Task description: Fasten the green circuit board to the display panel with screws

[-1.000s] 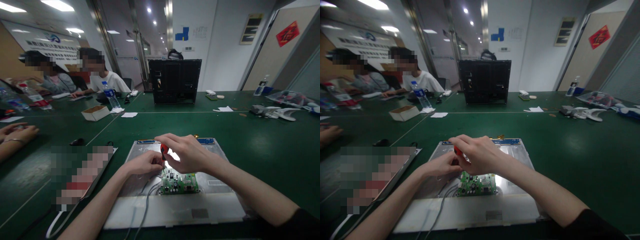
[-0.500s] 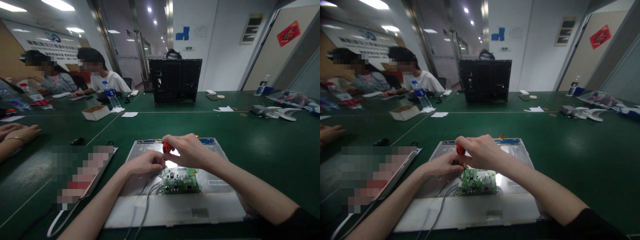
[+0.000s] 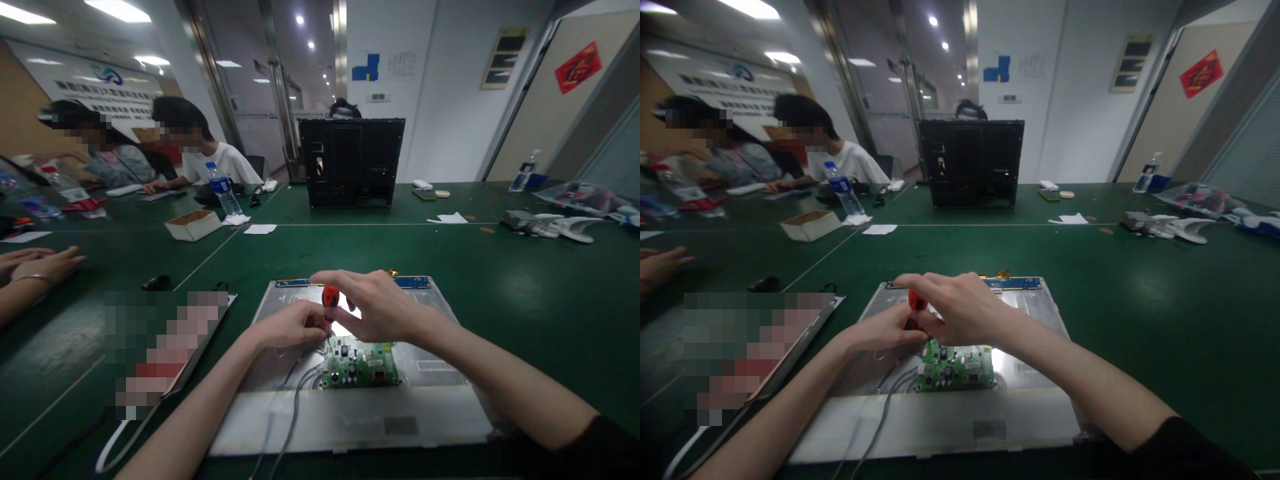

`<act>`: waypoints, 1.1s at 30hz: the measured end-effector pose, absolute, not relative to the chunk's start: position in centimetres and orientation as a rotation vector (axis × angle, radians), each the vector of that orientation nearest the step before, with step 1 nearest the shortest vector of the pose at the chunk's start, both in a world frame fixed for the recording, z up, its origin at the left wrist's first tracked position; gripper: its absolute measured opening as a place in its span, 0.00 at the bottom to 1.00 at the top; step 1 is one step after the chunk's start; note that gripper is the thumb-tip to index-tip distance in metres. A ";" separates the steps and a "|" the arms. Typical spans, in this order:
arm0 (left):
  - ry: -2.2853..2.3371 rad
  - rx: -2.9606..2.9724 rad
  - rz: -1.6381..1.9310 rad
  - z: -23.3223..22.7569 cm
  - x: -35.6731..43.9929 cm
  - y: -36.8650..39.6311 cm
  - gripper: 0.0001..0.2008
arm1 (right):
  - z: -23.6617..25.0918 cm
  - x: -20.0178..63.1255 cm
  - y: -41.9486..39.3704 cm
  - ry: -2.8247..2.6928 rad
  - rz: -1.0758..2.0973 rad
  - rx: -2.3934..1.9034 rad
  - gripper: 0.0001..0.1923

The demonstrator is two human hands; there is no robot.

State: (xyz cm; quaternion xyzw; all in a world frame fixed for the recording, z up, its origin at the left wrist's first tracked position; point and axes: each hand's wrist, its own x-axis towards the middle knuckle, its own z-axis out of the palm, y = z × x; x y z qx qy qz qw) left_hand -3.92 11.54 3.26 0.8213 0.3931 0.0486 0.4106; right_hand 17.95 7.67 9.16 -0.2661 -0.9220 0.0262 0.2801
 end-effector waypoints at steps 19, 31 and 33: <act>1.040 2.124 0.098 3.5 -3.9 11.3 0.11 | 9.0 17.7 7.7 -2.470 0.021 -0.782 0.17; 1.042 2.119 0.099 3.0 -4.2 11.5 0.12 | 9.4 17.9 7.4 -2.502 -0.001 -0.670 0.18; 1.019 2.115 0.100 3.1 -4.2 11.5 0.12 | 9.5 17.9 7.3 -2.500 0.031 -0.659 0.19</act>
